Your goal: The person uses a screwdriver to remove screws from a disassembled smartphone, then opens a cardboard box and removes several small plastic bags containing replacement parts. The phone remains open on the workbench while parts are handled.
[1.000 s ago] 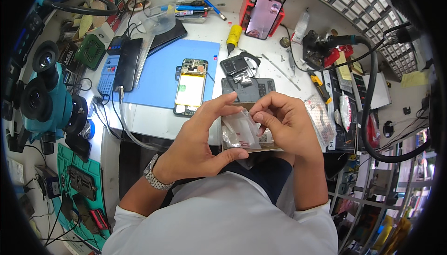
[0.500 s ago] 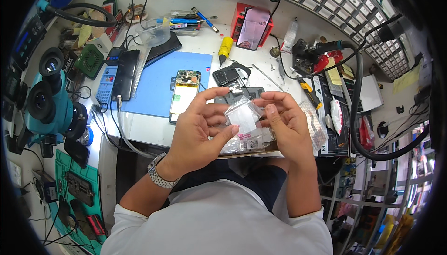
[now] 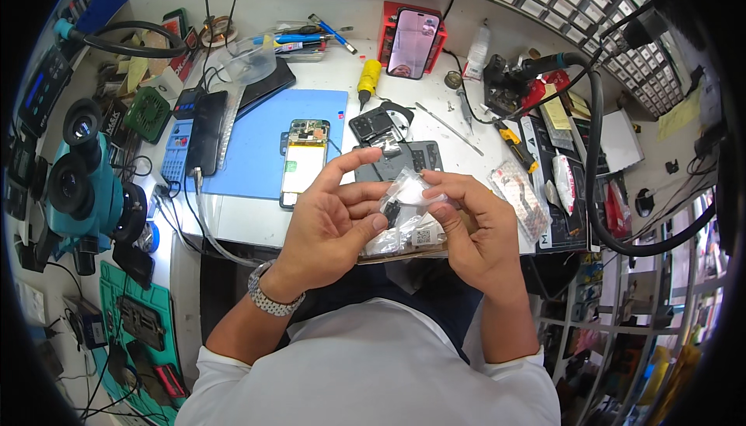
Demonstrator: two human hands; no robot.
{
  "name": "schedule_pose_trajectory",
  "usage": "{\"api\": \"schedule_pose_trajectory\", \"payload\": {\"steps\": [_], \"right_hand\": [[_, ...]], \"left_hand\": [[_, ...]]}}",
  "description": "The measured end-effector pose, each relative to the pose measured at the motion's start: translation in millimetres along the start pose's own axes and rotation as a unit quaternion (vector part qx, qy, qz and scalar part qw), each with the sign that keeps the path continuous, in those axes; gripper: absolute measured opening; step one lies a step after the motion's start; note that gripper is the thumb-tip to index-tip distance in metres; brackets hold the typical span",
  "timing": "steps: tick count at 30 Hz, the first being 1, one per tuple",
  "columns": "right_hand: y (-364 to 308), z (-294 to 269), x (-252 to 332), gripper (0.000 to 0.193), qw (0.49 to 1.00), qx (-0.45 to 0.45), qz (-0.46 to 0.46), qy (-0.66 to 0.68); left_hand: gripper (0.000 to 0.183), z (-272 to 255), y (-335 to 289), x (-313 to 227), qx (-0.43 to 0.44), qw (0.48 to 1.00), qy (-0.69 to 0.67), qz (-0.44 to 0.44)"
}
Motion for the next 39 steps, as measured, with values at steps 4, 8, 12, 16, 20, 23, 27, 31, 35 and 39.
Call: {"api": "schedule_pose_trajectory", "payload": {"steps": [4,8,12,16,20,23,27,31,35,39], "right_hand": [[-1.7,-1.6,-1.1,0.018,0.999,-0.010,0.047,0.019],[-0.4,-4.1,-1.5,0.018,0.996,-0.017,0.068,0.049],[-0.1,-5.0,-2.4,0.019,0.994,-0.022,0.080,0.069],[0.1,-4.8,-2.1,0.019,0.993,-0.025,0.085,0.074],[-0.2,-4.3,-3.8,0.019,0.992,-0.032,0.090,0.078],[-1.2,-4.7,-4.5,0.020,0.991,-0.036,0.104,0.079],[-2.4,-5.8,-5.5,0.020,0.991,-0.030,0.110,0.076],[-5.9,-6.5,-7.4,0.019,0.988,-0.041,0.116,0.089],[-6.8,-6.0,-3.5,0.019,0.979,-0.065,0.140,0.131],[-6.9,-7.4,-2.0,0.020,0.980,-0.068,0.126,0.140]], "left_hand": [[0.079,0.4,0.1,2.1,0.014,1.000,-0.007,0.008],[0.081,1.0,-1.4,2.3,0.018,1.000,-0.010,0.006],[0.084,1.4,-0.6,2.7,0.018,1.000,0.001,0.000],[0.085,1.6,-0.1,3.2,0.016,1.000,0.003,-0.002],[0.085,1.4,0.6,2.9,0.012,1.000,0.005,-0.001],[0.080,-0.3,1.2,1.8,0.005,1.000,0.005,0.011],[0.076,-6.5,2.2,1.3,-0.024,0.998,0.040,0.045],[0.075,-6.5,1.6,0.6,-0.033,0.998,0.027,0.052],[0.072,-12.1,2.0,2.7,-0.050,0.996,0.038,0.064],[0.071,-15.9,3.9,2.4,-0.060,0.992,0.064,0.088]]}}
Point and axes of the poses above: each hand's wrist, its own y-axis towards the middle knuckle, its own z-axis out of the palm, x = y × z, the point moved 5 cm from there along y, towards the middle knuckle, and after that the axes turned 6 degrees about -x, right-handed, at the moved point
